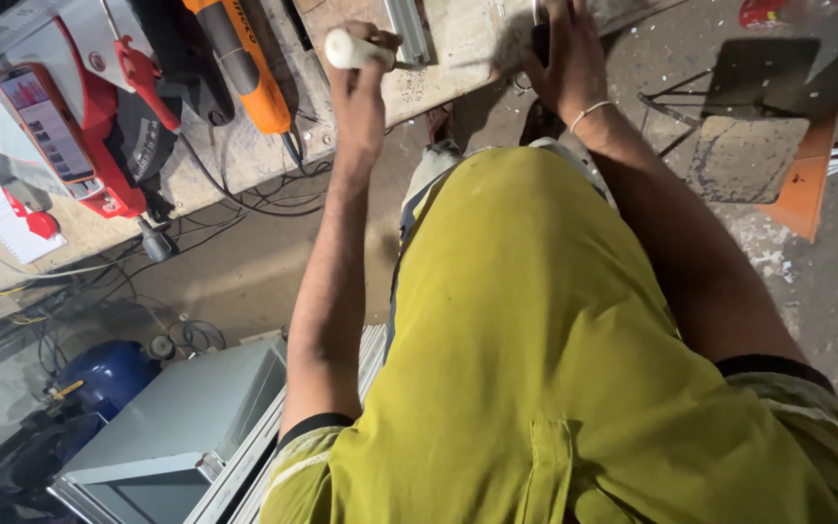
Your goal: Hammering small connectors or plugs into the ends of aluminum/plastic profiles on a workbench.
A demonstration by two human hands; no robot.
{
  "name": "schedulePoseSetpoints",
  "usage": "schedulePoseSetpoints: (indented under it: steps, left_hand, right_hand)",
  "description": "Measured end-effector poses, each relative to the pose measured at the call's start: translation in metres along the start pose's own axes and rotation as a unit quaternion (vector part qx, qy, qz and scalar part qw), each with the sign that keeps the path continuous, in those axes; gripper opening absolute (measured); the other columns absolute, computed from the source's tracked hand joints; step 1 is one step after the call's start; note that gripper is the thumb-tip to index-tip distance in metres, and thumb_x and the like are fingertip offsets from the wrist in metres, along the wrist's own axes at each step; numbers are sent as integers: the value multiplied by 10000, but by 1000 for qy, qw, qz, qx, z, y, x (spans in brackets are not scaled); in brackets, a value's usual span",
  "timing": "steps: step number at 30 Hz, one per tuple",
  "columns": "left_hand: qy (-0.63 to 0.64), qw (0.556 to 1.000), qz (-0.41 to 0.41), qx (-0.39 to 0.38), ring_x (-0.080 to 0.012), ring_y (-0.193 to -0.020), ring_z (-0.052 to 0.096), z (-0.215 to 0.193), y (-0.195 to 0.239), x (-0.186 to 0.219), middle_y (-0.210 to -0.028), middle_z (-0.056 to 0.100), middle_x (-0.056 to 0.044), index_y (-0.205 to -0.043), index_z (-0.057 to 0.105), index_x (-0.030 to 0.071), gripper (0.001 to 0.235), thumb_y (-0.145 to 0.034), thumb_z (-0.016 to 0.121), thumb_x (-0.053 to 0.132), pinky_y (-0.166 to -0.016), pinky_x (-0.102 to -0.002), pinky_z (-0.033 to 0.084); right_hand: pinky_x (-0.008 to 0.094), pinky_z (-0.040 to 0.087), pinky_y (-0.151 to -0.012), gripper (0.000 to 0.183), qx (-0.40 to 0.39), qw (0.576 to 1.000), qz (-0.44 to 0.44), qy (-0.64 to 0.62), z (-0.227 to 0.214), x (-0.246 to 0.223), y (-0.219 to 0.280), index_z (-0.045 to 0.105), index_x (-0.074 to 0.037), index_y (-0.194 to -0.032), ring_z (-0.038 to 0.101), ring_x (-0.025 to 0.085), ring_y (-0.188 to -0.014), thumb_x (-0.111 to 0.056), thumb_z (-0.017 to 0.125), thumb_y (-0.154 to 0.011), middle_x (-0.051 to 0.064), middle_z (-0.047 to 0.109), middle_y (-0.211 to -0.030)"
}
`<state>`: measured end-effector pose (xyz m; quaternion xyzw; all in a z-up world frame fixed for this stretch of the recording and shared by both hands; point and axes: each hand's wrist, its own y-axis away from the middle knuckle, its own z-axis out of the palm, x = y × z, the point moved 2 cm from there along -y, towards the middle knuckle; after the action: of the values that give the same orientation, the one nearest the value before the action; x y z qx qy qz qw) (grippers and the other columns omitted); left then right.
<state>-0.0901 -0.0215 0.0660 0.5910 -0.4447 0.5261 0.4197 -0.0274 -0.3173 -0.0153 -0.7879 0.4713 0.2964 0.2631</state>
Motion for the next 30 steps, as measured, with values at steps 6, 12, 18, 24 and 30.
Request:
schedulePoseSetpoints:
  steps: [6, 12, 18, 24, 30]
  left_hand:
    - [-18, 997, -44, 65, -147, -773, 732, 16, -34, -19, -847, 727, -53, -1064, 660, 68, 187, -1014, 754, 222, -676, -306, 612]
    - [-132, 982, -74, -115, -130, -710, 726, 49, -58, -15, -798, 731, -34, -1008, 724, 55, 207, -985, 741, 260, -619, -309, 613]
    - [-151, 966, 36, -209, -137, -846, 744, 51, -60, -11, -891, 750, -29, -1070, 694, 50, 196, -1052, 683, 245, -761, -329, 634]
    - [-213, 952, -2, -218, -131, -824, 733, 52, -60, -10, -858, 732, -44, -1091, 681, 59, 228, -1046, 675, 283, -752, -328, 622]
    - [-208, 955, 22, -213, -141, -825, 741, 53, -63, -21, -871, 744, -58, -1076, 681, 60, 237, -1045, 688, 296, -745, -326, 626]
  right_hand:
    - [563, 446, -1086, 754, -10, 1000, 11, -18, -7, -9, -4, 381, -38, -1579, 483, 511, -1304, -68, 804, -956, 291, 470, -1504]
    - [547, 461, -1141, 700, -29, 999, 19, 6, -2, 0, -2, 398, -61, -1539, 496, 483, -1359, -63, 786, -957, 264, 484, -1509]
    - [533, 481, -1110, 790, -13, 1000, -2, -13, -6, -8, -4, 390, -48, -1591, 509, 492, -1345, -65, 859, -956, 285, 480, -1517]
    - [507, 512, -1101, 774, -10, 1000, -6, -16, -8, -11, -6, 400, -53, -1558, 536, 478, -1341, -37, 853, -929, 274, 494, -1509]
    - [515, 509, -1067, 698, -19, 1000, 21, 2, -5, -6, -6, 479, -38, -1490, 546, 480, -1290, -34, 860, -905, 271, 519, -1439]
